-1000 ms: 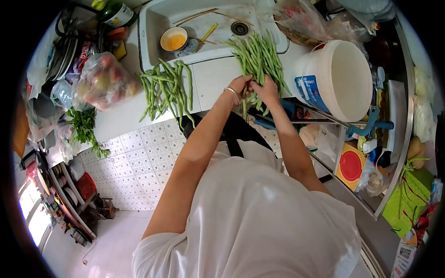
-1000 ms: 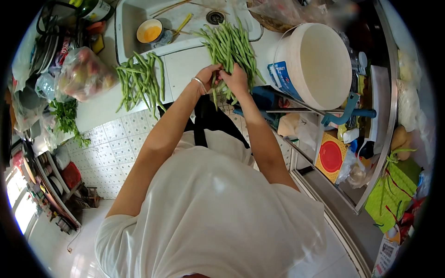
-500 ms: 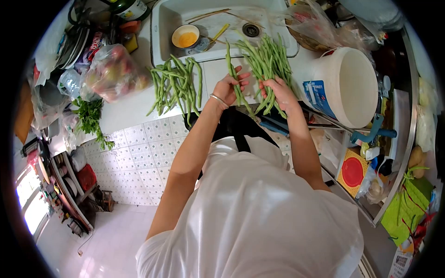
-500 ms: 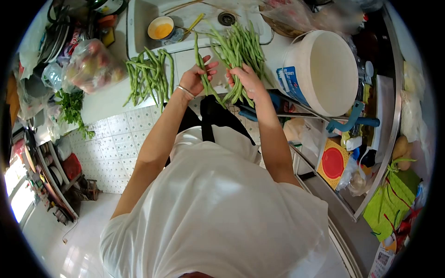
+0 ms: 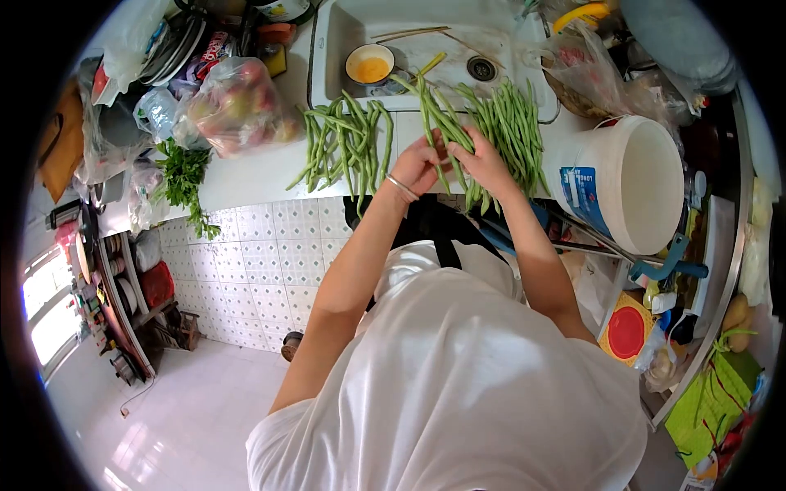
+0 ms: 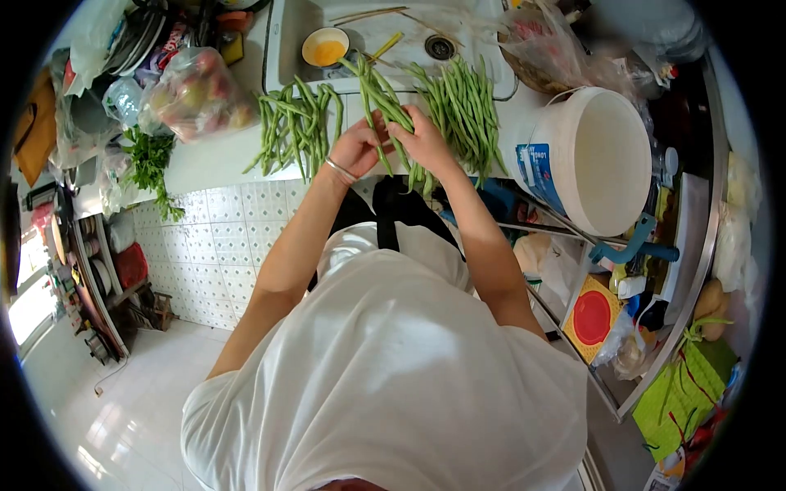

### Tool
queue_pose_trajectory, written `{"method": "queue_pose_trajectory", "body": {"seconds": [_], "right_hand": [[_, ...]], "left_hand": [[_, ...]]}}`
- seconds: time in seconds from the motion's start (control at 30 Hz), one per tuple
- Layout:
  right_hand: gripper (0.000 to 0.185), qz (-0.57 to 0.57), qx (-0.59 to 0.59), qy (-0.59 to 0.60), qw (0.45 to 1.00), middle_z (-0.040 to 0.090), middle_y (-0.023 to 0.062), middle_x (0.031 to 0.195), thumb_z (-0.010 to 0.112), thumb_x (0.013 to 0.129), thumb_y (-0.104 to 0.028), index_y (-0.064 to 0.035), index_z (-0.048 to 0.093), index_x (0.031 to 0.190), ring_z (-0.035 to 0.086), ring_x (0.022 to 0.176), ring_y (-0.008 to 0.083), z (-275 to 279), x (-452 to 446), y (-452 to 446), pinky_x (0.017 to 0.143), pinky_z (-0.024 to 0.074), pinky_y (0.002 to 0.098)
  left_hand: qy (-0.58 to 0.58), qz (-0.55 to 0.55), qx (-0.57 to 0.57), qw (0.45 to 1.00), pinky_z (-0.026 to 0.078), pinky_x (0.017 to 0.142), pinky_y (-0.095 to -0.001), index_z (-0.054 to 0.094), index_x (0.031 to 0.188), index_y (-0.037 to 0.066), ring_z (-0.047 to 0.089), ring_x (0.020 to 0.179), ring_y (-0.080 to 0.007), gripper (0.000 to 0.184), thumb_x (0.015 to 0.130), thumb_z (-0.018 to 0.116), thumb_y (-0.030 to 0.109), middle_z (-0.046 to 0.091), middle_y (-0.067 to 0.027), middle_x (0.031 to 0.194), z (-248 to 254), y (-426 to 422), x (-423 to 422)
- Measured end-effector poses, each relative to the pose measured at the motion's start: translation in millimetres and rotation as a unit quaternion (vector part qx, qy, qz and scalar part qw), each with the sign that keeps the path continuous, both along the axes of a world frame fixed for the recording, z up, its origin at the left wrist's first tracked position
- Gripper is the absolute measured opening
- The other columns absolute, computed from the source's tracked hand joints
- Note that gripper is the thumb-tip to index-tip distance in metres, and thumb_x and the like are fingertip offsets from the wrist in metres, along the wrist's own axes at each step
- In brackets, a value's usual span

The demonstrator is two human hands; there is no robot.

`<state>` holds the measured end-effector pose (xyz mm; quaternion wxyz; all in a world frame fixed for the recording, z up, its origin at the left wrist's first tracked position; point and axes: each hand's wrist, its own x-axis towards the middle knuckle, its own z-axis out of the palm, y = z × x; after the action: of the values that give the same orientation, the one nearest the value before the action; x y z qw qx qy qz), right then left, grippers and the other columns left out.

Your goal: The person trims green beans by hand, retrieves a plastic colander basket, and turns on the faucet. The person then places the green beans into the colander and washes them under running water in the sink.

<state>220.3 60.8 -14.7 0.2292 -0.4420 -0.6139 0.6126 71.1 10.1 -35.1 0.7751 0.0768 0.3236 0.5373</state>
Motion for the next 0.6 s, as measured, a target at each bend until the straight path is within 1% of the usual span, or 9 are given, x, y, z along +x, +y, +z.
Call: {"method": "queue_pose_trajectory", "body": {"seconds": [0.07,0.13,0.17,0.2,0.27,0.33,0.4,0.47,0.6], "right_hand": [[0.030,0.027,-0.006,-0.013,1.000,0.059,0.0086,0.092,0.058,0.086,-0.020,-0.0002,0.049,0.106,0.055,0.083,0.0157,8,-4,1,0.076,0.0442,0.0291],[0.028,0.039,0.015,0.019,0.999,0.059,0.0071,0.090,0.057,0.087,-0.020,-0.0011,0.049,0.106,0.055,0.079,0.0143,12,-9,1,0.069,0.0452,0.0279],[0.028,0.070,-0.049,0.016,0.996,0.058,0.0065,0.090,0.056,0.088,-0.020,-0.0018,0.048,0.107,0.055,0.076,0.0130,14,-10,0,0.066,0.0450,0.0266],[0.027,0.101,-0.112,0.013,0.989,0.058,0.0059,0.089,0.056,0.088,-0.020,-0.0024,0.048,0.108,0.055,0.074,0.0118,17,-11,-1,0.062,0.0448,0.0253],[0.027,0.100,-0.099,0.055,0.989,0.057,0.0039,0.087,0.055,0.089,-0.020,-0.0035,0.048,0.109,0.055,0.069,0.0092,11,-13,-3,0.058,0.0456,0.0230],[0.030,-0.007,-0.088,0.102,0.991,0.055,0.0017,0.085,0.053,0.090,-0.019,-0.0030,0.048,0.115,0.053,0.069,0.0092,9,-18,-5,0.059,0.0465,0.0242],[0.028,-0.019,-0.111,0.112,0.987,0.056,0.0025,0.087,0.051,0.090,-0.018,-0.0031,0.048,0.114,0.055,0.075,0.0097,6,-17,-4,0.062,0.0485,0.0250],[0.027,-0.035,-0.184,0.117,0.975,0.057,0.0025,0.089,0.051,0.090,-0.018,-0.0033,0.049,0.113,0.055,0.078,0.0094,8,-16,-3,0.062,0.0484,0.0246],[0.025,-0.004,-0.070,0.111,0.991,0.056,0.0029,0.088,0.051,0.091,-0.018,-0.0039,0.050,0.111,0.055,0.076,0.0100,4,-19,-5,0.062,0.0489,0.0249]], "left_hand": [[-0.018,-0.026,0.052,0.998,0.039,0.094,-0.0424,0.040,0.128,0.006,0.046,0.115,-0.0269,0.060,0.068,0.043,0.000,0.043,-0.0136,0.131,13,-3,-1],[-0.218,0.027,0.068,0.973,0.039,0.094,-0.0432,0.038,0.129,0.007,0.045,0.115,-0.0267,0.048,0.082,0.049,0.013,0.043,-0.0132,0.131,21,4,-6],[-0.176,0.068,0.087,0.978,0.040,0.094,-0.0425,0.039,0.128,0.008,0.044,0.117,-0.0264,0.044,0.090,0.047,0.030,0.045,-0.0135,0.129,10,9,-4],[-0.175,0.069,0.087,0.978,0.040,0.094,-0.0425,0.039,0.128,0.008,0.044,0.117,-0.0264,0.044,0.090,0.047,0.030,0.045,-0.0135,0.129,11,12,-7],[-0.085,0.051,0.091,0.991,0.041,0.093,-0.0421,0.039,0.127,0.007,0.045,0.117,-0.0270,0.044,0.093,0.042,0.034,0.047,-0.0138,0.127,13,17,-10],[-0.080,0.049,0.088,0.992,0.045,0.085,-0.0374,0.040,0.126,0.006,0.051,0.106,-0.0233,0.043,0.094,0.042,0.034,0.049,-0.0124,0.125,10,18,-13],[0.005,-0.008,0.104,0.995,0.046,0.073,-0.0323,0.044,0.123,0.004,0.054,0.089,-0.0175,0.041,0.093,0.044,0.034,0.054,-0.0099,0.118,11,16,-19],[0.015,0.032,0.079,0.996,0.044,0.066,-0.0289,0.048,0.119,0.003,0.053,0.080,-0.0133,0.040,0.093,0.045,0.034,0.057,-0.0071,0.110,14,15,-14],[0.038,0.030,0.095,0.994,0.046,0.070,-0.0309,0.049,0.117,0.001,0.055,0.085,-0.0153,0.039,0.093,0.045,0.032,0.058,-0.0085,0.110,15,15,-16]]}}
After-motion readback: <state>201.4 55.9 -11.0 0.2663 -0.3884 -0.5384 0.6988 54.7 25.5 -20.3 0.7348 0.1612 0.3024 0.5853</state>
